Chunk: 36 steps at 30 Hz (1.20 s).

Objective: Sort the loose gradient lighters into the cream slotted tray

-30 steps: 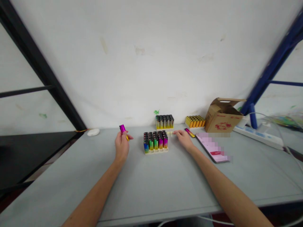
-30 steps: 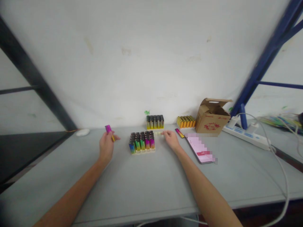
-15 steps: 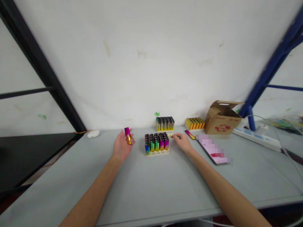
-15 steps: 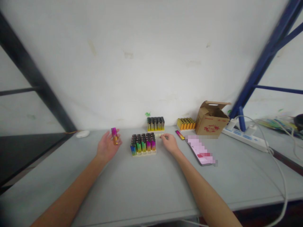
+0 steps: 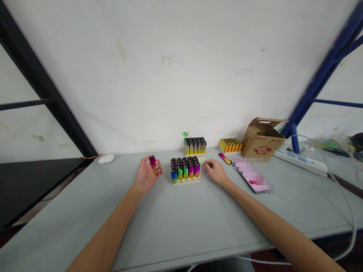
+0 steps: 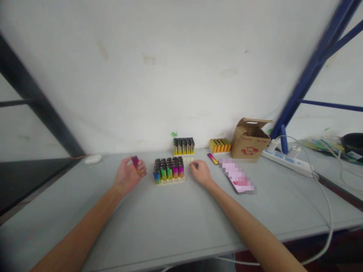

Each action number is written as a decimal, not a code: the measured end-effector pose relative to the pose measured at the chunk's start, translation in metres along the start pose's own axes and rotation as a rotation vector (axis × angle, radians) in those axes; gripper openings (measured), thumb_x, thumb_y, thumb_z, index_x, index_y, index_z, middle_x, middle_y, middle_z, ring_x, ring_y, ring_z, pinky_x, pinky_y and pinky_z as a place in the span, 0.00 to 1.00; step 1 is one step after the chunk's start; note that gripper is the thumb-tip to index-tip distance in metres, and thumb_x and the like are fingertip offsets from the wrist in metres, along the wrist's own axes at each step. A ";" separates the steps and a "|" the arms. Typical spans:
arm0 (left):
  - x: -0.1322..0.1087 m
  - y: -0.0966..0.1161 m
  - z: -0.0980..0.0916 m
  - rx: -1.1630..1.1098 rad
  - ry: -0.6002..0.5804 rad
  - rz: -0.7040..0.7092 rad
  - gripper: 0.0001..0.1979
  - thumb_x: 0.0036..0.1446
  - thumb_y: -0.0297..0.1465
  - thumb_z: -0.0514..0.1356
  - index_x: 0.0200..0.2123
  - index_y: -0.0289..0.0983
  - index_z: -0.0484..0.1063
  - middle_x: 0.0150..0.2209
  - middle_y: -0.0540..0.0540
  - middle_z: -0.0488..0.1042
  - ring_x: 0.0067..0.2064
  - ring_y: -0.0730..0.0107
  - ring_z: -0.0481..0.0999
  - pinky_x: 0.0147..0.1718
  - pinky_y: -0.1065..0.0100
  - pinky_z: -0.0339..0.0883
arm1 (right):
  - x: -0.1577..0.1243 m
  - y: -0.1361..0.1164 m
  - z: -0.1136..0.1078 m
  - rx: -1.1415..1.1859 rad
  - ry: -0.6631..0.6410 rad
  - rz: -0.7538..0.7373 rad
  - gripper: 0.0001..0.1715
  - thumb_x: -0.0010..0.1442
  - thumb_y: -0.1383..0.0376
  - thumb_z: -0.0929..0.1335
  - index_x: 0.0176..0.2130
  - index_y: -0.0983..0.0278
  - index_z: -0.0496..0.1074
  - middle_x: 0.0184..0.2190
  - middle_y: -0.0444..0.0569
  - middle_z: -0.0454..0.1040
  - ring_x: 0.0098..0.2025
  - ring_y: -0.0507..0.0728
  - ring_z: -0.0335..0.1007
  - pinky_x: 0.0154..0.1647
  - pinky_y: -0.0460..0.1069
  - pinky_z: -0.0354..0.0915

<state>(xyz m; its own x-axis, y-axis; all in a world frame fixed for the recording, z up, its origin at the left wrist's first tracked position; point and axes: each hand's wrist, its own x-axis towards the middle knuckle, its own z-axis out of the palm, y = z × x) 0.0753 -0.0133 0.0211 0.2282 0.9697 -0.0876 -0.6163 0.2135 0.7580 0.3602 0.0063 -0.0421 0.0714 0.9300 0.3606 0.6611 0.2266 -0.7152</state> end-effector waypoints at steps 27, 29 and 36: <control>-0.001 -0.004 -0.005 0.130 0.006 -0.084 0.22 0.58 0.42 0.47 0.17 0.37 0.58 0.13 0.55 0.49 0.14 0.78 0.51 0.11 0.77 0.46 | -0.004 0.003 -0.006 -0.078 -0.052 -0.160 0.10 0.55 0.69 0.63 0.34 0.65 0.74 0.37 0.52 0.74 0.44 0.58 0.68 0.49 0.52 0.60; -0.001 -0.005 -0.005 0.163 0.002 -0.094 0.20 0.57 0.41 0.47 0.16 0.38 0.57 0.13 0.56 0.48 0.13 0.79 0.49 0.11 0.77 0.44 | -0.005 0.003 -0.006 -0.086 -0.060 -0.168 0.10 0.56 0.69 0.63 0.34 0.65 0.74 0.37 0.52 0.74 0.44 0.58 0.67 0.49 0.52 0.60; 0.005 -0.012 -0.005 0.369 0.055 -0.012 0.17 0.53 0.38 0.50 0.16 0.39 0.55 0.13 0.58 0.48 0.13 0.81 0.44 0.11 0.77 0.41 | -0.005 0.003 -0.007 -0.078 -0.062 -0.171 0.10 0.55 0.69 0.63 0.35 0.66 0.74 0.38 0.53 0.74 0.44 0.58 0.67 0.50 0.53 0.60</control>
<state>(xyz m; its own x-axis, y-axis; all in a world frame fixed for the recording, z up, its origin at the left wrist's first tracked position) 0.0797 -0.0104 0.0084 0.1866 0.9745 -0.1247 -0.2980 0.1771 0.9380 0.3671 0.0004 -0.0422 -0.0913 0.8965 0.4336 0.7155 0.3618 -0.5976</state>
